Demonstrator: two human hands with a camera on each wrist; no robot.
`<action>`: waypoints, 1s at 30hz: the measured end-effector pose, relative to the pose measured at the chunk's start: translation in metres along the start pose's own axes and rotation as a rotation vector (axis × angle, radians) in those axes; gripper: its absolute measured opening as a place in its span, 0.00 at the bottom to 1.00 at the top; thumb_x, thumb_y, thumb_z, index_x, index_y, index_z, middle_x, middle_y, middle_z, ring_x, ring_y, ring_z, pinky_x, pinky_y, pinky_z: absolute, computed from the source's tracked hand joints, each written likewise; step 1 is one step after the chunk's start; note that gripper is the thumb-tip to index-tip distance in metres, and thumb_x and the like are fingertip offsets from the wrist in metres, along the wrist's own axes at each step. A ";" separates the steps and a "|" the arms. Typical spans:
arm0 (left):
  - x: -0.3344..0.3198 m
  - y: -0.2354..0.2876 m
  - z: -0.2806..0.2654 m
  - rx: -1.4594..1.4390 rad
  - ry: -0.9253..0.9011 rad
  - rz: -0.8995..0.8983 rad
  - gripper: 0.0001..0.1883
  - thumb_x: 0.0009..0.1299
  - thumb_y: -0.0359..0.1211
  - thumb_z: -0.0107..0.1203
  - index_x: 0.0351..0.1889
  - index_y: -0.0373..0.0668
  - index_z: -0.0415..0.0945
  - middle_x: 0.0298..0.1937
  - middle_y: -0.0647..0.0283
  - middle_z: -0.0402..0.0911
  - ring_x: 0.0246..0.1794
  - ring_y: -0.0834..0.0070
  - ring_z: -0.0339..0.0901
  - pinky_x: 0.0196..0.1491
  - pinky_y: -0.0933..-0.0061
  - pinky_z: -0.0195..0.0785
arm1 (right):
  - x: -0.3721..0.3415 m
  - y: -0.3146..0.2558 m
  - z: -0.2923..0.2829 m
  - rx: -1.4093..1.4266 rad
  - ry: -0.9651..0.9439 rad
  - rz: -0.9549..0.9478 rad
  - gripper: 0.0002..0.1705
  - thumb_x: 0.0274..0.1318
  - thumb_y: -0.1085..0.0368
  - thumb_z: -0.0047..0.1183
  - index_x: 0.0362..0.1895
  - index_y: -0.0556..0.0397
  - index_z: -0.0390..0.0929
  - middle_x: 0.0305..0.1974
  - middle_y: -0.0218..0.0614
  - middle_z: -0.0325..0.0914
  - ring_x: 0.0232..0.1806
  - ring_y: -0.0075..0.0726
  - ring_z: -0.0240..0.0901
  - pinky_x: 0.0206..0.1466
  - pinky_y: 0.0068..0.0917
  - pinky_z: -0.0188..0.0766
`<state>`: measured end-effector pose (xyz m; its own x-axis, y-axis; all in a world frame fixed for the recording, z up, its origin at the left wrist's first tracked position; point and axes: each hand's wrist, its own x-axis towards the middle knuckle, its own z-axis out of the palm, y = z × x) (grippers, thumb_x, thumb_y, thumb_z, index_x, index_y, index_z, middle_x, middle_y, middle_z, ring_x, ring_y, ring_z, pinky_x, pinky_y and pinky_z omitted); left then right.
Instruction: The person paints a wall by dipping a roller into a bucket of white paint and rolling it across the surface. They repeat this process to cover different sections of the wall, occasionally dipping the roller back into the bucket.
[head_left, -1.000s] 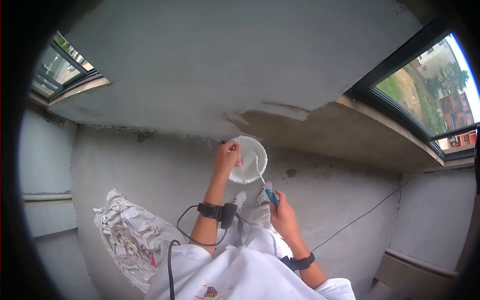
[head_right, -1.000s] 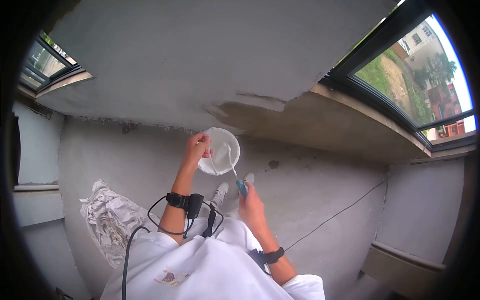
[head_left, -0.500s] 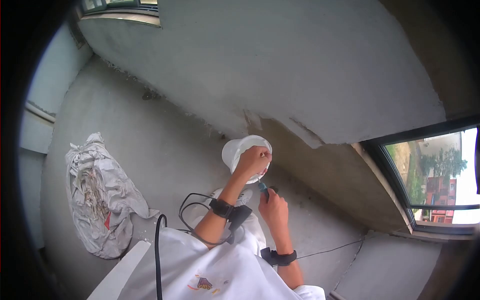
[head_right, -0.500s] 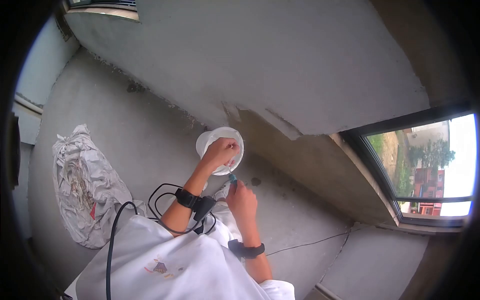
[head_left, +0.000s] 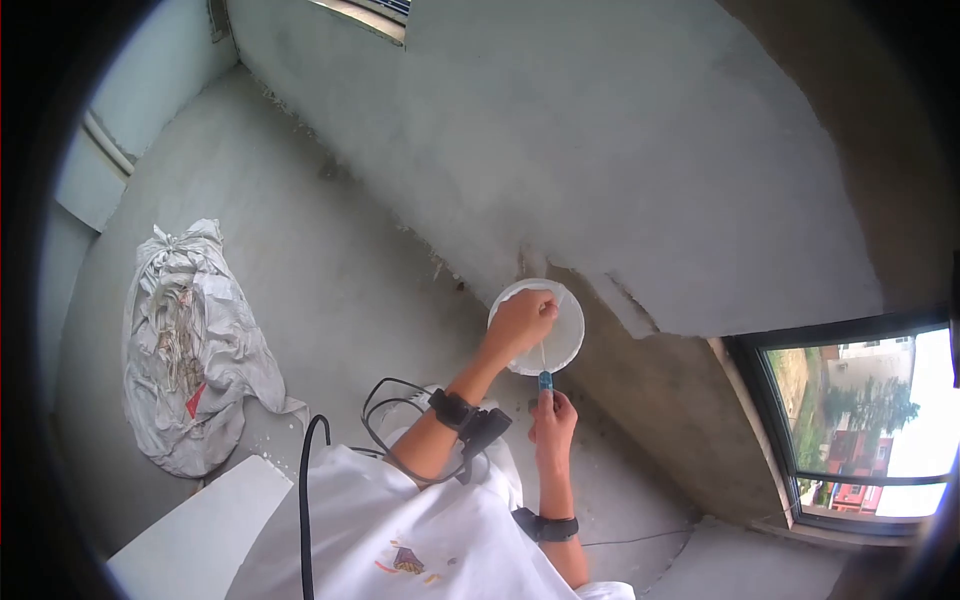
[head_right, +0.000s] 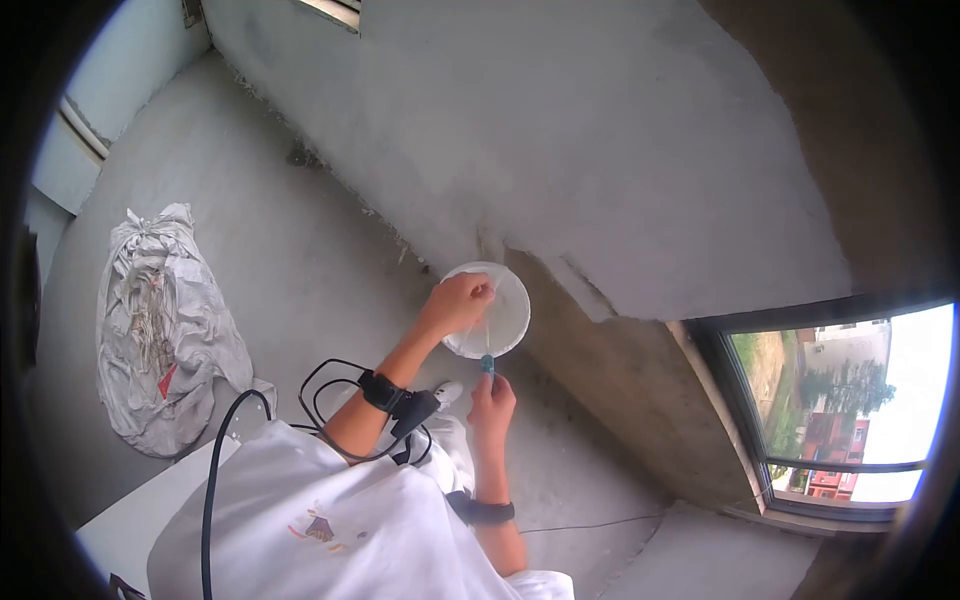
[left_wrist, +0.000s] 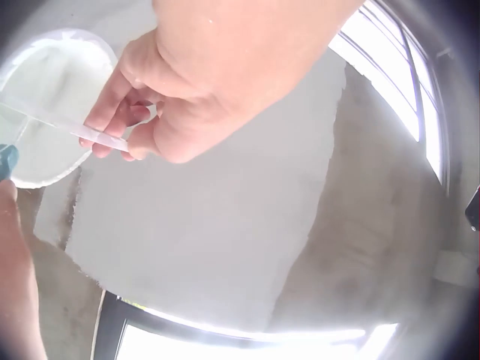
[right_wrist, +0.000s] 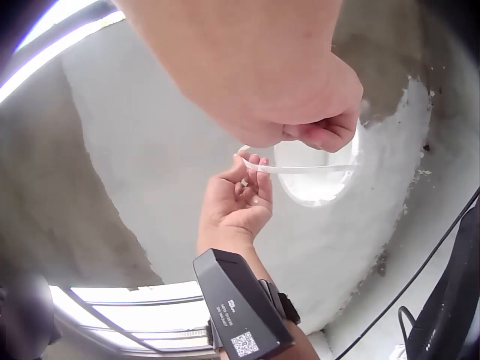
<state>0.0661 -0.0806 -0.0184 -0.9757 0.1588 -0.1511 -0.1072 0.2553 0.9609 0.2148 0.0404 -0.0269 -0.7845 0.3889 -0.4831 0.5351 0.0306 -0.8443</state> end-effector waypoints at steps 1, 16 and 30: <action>0.006 0.001 -0.008 -0.045 -0.028 -0.050 0.09 0.68 0.36 0.49 0.33 0.43 0.79 0.24 0.62 0.80 0.22 0.71 0.79 0.36 0.63 0.72 | -0.006 -0.002 -0.002 -0.032 0.017 -0.029 0.20 0.67 0.57 0.49 0.48 0.66 0.72 0.20 0.23 0.62 0.13 0.15 0.51 0.13 0.19 0.48; 0.058 0.007 -0.049 -0.298 -0.204 -0.201 0.09 0.70 0.34 0.50 0.36 0.38 0.76 0.32 0.66 0.76 0.27 0.74 0.82 0.29 0.75 0.75 | -0.048 -0.004 -0.025 -0.546 0.061 -0.114 0.20 0.59 0.59 0.50 0.52 0.57 0.73 0.33 0.50 0.82 0.39 0.59 0.79 0.43 0.43 0.72; 0.034 0.010 -0.065 -0.379 0.026 -0.264 0.10 0.69 0.35 0.53 0.38 0.37 0.76 0.34 0.66 0.77 0.25 0.71 0.81 0.30 0.76 0.74 | -0.027 0.048 -0.037 -0.164 0.050 -0.023 0.24 0.65 0.48 0.49 0.34 0.60 0.74 0.18 0.29 0.65 0.23 0.22 0.59 0.26 0.28 0.58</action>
<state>0.0190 -0.1350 0.0010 -0.9093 0.1105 -0.4012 -0.4108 -0.0841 0.9078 0.2730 0.0652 -0.0464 -0.7825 0.4318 -0.4486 0.5645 0.1879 -0.8037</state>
